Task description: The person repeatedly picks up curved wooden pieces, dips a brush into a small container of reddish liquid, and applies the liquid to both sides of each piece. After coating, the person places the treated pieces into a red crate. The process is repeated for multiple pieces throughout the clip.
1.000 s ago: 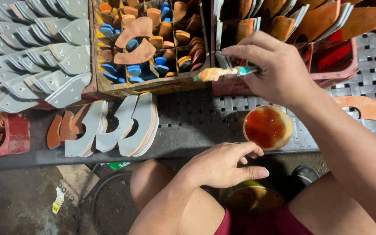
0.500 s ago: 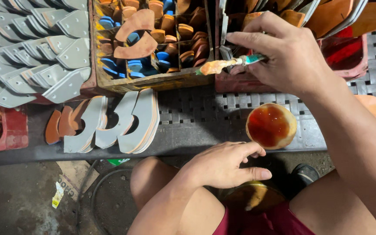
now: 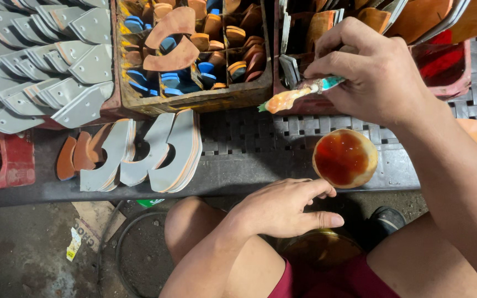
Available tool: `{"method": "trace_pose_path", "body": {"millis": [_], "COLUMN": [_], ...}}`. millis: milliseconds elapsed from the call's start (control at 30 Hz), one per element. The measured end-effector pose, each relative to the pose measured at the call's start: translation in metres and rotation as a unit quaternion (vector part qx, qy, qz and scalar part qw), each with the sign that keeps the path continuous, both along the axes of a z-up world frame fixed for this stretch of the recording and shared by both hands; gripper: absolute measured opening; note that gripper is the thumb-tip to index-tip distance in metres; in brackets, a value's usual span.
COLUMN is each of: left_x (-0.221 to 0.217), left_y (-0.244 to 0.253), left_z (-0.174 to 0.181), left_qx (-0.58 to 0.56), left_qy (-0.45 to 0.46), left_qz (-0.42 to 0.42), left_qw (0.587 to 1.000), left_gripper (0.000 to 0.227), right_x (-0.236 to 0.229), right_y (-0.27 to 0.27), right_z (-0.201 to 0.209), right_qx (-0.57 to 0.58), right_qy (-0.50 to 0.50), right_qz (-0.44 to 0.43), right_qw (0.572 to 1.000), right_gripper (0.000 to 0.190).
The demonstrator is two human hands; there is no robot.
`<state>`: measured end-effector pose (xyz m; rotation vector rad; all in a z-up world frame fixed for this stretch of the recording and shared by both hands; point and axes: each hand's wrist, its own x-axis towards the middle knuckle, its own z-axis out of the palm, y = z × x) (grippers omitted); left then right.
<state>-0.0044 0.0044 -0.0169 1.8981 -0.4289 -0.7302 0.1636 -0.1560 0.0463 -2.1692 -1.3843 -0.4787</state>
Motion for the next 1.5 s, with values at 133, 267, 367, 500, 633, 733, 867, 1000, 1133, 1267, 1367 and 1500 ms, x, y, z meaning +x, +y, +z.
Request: {"method": "trace_pose_path", "body": {"millis": [133, 267, 367, 500, 633, 733, 867, 1000, 1133, 1267, 1367, 1500], "left_x": [0.0, -0.001, -0.006, -0.009, -0.007, -0.005, -0.005, -0.011, -0.015, -0.014, -0.016, -0.014], "left_y": [0.0, 0.003, 0.003, 0.001, -0.01, -0.015, -0.017, -0.024, -0.031, -0.038, -0.04, 0.017], "left_z": [0.002, 0.002, 0.003, 0.001, -0.001, -0.001, -0.002, 0.0, 0.007, 0.018, 0.032, 0.052], "left_qx": [0.007, 0.007, 0.006, -0.014, -0.012, 0.0, -0.031, -0.094, -0.155, -0.217, -0.14, -0.02], "left_qy": [0.006, -0.007, -0.019, -0.014, 0.018, 0.012, 0.061, 0.091, 0.092, 0.234, 0.249, 0.05], "left_qz": [-0.003, -0.008, -0.013, -0.028, -0.055, -0.08, -0.08, -0.022, 0.088, 0.056, 0.076, 0.074], "left_qw": [1.0, 1.0, 1.0, 0.999, 0.998, 0.997, 0.994, 0.991, 0.98, 0.946, 0.955, 0.996], "left_gripper": [0.064, 0.064, 0.064, 0.064, 0.065, 0.065, 0.066, 0.069, 0.075, 0.078, 0.054, 0.032], "right_x": [-0.003, -0.018, -0.037, -0.034, -0.032, -0.034, -0.033, -0.044, -0.079, -0.117, -0.12, -0.116], "right_y": [-0.01, -0.088, -0.174, -0.264, -0.284, -0.273, -0.271, -0.268, -0.237, -0.191, -0.152, -0.135], "right_z": [0.006, -0.013, -0.065, -0.136, -0.165, -0.159, -0.15, -0.134, -0.089, -0.053, -0.054, -0.049], "right_qx": [0.002, 0.05, 0.009, -0.069, -0.07, -0.141, -0.227, -0.107, -0.056, -0.1, -0.208, -0.262], "right_qy": [-0.018, 0.034, 0.058, 0.056, 0.219, 0.25, 0.158, 0.166, 0.195, 0.241, 0.282, 0.258], "right_qz": [-0.011, 0.005, -0.077, -0.188, -0.314, -0.372, -0.362, -0.298, -0.131, 0.0, -0.051, -0.258], "right_qw": [1.0, 0.998, 0.995, 0.978, 0.921, 0.883, 0.89, 0.934, 0.97, 0.965, 0.935, 0.894], "right_gripper": [0.034, 0.04, 0.04, 0.042, 0.05, 0.046, 0.056, 0.051, 0.05, 0.05, 0.051, 0.087]}}
